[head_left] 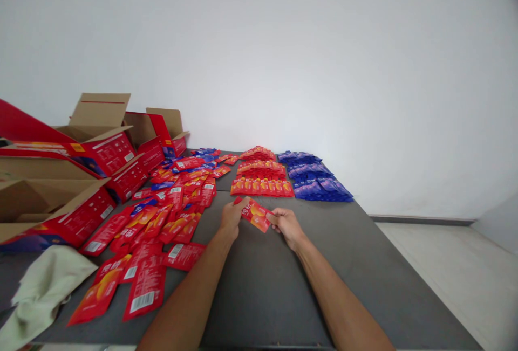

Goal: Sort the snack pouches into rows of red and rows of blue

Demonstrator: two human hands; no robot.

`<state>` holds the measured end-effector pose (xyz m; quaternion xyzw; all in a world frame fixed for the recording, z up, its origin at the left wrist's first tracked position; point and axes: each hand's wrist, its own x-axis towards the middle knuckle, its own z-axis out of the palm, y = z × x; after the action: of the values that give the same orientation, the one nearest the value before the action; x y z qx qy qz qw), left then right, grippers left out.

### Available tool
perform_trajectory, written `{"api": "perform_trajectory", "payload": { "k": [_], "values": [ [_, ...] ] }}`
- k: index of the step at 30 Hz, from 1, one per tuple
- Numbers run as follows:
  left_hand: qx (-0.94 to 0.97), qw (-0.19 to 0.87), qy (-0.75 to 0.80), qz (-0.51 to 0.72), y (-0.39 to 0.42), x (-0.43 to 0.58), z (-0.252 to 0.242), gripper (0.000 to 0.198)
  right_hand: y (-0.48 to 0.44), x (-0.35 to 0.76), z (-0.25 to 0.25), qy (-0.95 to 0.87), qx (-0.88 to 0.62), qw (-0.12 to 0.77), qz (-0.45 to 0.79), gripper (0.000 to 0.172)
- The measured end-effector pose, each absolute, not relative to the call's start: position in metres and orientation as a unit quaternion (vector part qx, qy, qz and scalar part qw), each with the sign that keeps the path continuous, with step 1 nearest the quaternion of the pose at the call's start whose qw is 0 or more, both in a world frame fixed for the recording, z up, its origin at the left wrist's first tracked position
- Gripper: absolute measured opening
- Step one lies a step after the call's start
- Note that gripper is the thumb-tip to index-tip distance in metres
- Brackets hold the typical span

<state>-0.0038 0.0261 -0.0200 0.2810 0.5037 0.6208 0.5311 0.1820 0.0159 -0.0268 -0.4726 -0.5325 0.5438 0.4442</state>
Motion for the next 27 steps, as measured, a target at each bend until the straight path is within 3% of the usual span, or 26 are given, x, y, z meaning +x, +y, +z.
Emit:
{"api": "perform_trajectory", "payload": {
  "k": [6,14,18,27],
  "values": [
    [0.369,0.593,0.491,0.521,0.016,0.027,-0.029,0.034,0.021,0.188,-0.027,-0.453,-0.467,0.545,0.529,0.036],
    [0.448,0.490,0.526,0.532,0.058,0.071,-0.025,0.011,0.033,0.189,-0.036,-0.368,-0.436,0.611,0.549,0.037],
    [0.514,0.385,0.589,0.490,0.099,0.095,-0.018,0.012,0.043,0.199,-0.041,-0.307,-0.485,0.635,0.517,0.040],
    [0.576,0.297,0.664,0.374,0.153,0.128,-0.016,0.009,0.052,0.211,-0.048,-0.287,-0.524,0.634,0.490,0.035]
  ]
}}
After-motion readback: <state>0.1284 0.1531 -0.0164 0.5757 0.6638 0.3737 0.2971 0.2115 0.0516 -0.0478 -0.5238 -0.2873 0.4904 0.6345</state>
